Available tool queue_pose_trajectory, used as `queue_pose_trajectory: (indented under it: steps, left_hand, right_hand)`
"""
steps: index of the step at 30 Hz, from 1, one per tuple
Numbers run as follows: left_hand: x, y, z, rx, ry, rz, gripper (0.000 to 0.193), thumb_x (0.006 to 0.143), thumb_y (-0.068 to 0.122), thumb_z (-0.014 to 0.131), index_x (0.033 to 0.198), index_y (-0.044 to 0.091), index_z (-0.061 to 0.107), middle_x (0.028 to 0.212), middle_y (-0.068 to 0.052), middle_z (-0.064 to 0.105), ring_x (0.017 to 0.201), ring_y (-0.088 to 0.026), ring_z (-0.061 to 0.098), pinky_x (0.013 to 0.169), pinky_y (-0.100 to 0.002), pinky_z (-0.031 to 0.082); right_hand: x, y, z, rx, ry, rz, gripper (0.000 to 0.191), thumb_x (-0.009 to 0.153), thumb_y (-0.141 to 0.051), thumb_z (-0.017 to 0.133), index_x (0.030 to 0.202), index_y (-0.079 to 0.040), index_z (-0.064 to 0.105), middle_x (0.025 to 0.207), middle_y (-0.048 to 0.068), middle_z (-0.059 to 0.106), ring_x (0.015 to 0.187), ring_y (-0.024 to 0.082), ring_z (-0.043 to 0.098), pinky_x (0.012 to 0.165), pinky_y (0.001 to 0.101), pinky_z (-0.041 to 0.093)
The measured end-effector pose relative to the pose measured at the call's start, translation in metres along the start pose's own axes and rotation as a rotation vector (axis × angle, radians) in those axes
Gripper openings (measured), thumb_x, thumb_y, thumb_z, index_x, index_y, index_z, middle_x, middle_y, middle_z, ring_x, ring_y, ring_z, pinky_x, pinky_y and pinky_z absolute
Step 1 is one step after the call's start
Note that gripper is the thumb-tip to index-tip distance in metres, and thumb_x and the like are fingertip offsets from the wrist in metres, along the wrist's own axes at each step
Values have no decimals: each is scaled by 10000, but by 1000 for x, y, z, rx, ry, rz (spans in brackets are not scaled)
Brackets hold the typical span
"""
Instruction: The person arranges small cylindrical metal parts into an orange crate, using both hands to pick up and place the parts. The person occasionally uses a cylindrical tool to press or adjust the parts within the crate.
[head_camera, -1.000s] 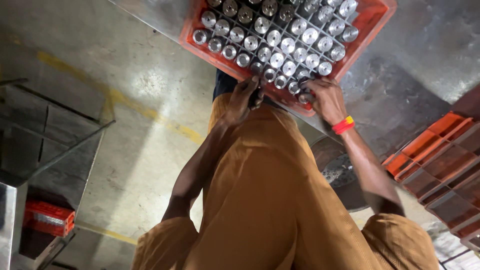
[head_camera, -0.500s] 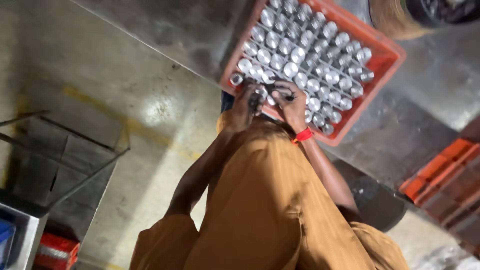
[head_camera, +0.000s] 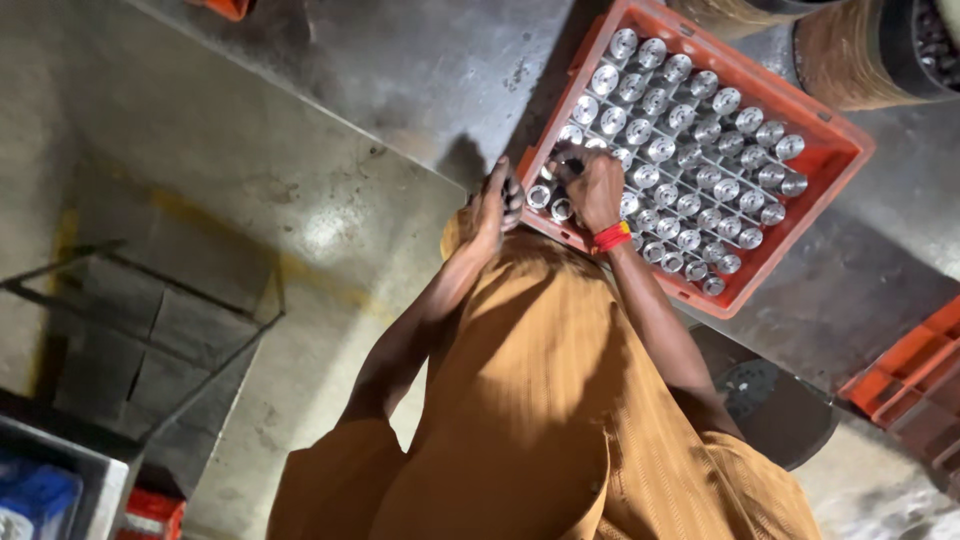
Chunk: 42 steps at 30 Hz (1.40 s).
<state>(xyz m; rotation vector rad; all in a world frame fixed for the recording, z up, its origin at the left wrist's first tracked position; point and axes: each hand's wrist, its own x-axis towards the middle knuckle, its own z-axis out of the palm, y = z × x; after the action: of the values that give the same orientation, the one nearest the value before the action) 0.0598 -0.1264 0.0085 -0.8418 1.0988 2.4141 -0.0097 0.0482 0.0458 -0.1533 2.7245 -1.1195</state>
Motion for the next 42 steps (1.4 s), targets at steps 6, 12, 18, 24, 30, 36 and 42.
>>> queue_pose_trajectory:
  steps: [6,12,18,24,30,36,42]
  left_hand:
    - [33,-29,24,434,94,210,674,1042,745,303,894,139,558,745,38,524,594,-50,500,479,-221,379]
    - [30,-42,49,412,223,-59,670,936,728,381,1136,135,621,673,-9,547,463,-109,466,374,-295,373]
    - [28,-29,33,-148,-14,-268,322,1013,431,550,1039,110,557,762,-51,599,542,-166,564,426,-294,382]
    - [10,-21,18,-260,-225,-133,231,1067,363,545,1081,134,574,758,11,548,536,-85,461,432,-226,307]
    - [-7,-8,19,-312,-165,-123,233,1067,325,507,1066,98,556,810,-14,563,620,-120,520,532,-267,381]
    - [-10,1,17,-128,-143,-64,235,1074,304,581,1113,80,638,775,28,536,579,-58,474,477,-209,331]
    - [-2,-6,29,-42,-234,-69,237,1079,238,572,1255,86,620,818,19,540,622,-64,480,501,-220,342]
  right_hand:
    - [-38,-3,-13,487,91,26,193,975,-143,757,1161,-93,770,1040,61,764,891,171,672,824,327,540]
    - [-67,-6,-4,424,137,-46,198,929,-112,811,1122,-72,786,1031,36,713,930,153,631,850,284,506]
    - [-60,33,-17,572,254,194,270,942,-128,786,1202,-78,732,1016,-3,730,899,93,658,826,249,527]
    - [-59,56,-17,524,193,141,204,971,-110,794,1146,-34,722,1035,49,716,916,118,628,837,266,522]
    - [-61,36,-20,237,190,-58,135,1003,-162,704,1053,-44,663,1022,106,750,912,193,690,822,312,536]
    - [-34,25,-7,-116,144,-84,86,946,-154,789,949,-73,818,744,159,715,627,299,591,637,420,453]
    - [-44,25,-26,254,121,24,211,942,-128,793,1125,-29,763,954,129,762,817,172,689,742,334,545]
